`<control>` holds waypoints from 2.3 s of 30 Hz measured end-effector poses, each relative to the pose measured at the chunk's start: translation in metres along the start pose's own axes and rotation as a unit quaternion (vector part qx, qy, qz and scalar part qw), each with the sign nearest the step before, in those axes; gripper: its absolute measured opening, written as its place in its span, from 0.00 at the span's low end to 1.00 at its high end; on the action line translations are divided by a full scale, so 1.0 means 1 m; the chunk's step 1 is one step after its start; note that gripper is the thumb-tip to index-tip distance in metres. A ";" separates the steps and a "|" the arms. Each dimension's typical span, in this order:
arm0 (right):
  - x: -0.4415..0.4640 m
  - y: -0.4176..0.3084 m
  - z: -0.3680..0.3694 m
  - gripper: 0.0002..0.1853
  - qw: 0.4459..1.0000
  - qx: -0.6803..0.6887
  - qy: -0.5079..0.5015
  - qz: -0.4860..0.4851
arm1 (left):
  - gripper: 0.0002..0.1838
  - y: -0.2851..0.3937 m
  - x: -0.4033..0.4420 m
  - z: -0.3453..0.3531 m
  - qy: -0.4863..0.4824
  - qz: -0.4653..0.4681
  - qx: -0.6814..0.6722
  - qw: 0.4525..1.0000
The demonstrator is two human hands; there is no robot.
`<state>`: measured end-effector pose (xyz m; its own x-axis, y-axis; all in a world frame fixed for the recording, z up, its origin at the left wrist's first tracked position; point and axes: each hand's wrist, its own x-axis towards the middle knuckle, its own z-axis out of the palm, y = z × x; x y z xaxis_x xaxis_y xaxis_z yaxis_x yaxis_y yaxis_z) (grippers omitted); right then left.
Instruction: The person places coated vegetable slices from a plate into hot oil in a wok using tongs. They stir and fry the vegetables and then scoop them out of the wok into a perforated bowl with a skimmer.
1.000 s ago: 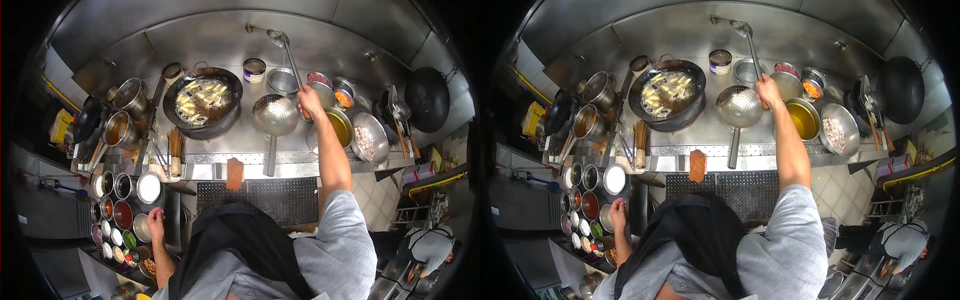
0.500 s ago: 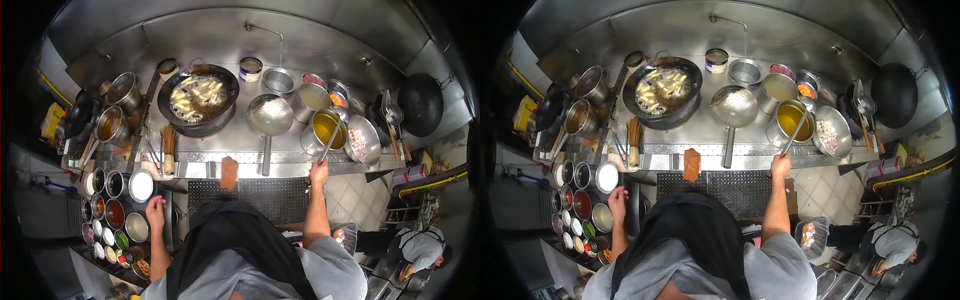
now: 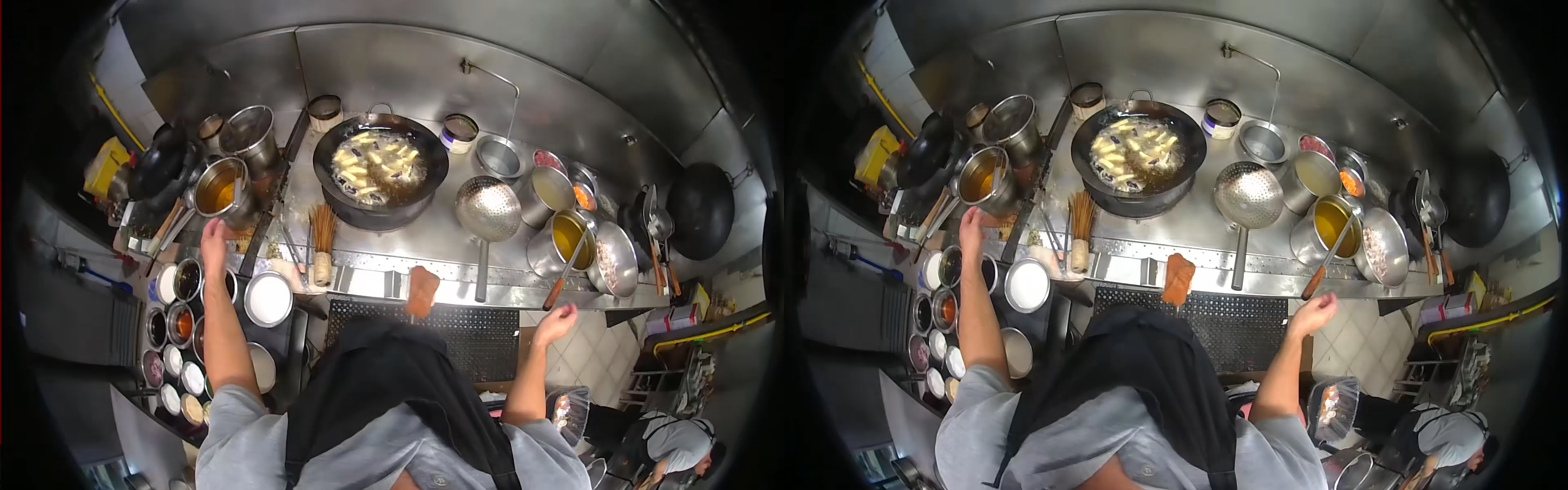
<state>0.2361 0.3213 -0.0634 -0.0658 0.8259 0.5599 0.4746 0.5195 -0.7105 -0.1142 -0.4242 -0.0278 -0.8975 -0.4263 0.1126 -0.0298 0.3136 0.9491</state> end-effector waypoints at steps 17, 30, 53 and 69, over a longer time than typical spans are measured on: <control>-0.299 0.168 -0.138 0.19 0.674 -0.189 -0.701 0.134 | 0.18 0.081 -0.004 0.077 -0.192 -0.187 -0.325 0.907; -0.229 0.153 -0.118 0.16 0.716 0.036 -0.565 0.409 | 0.30 0.025 -0.071 0.172 -0.201 0.093 0.220 0.950; -0.243 0.303 -0.198 0.18 0.652 -0.015 -0.607 0.454 | 0.25 0.082 -0.233 0.188 -0.271 0.108 0.070 0.954; -0.237 0.223 -0.179 0.15 0.648 -0.069 -0.662 0.372 | 0.25 0.107 -0.247 0.159 -0.339 0.113 0.127 0.925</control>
<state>0.5152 0.2021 -0.2785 -0.4245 0.3488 -0.8355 0.8752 -0.0785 -0.4774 0.0342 -0.1510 -0.0009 -0.9608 0.2770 0.0075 0.1664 0.5553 0.8148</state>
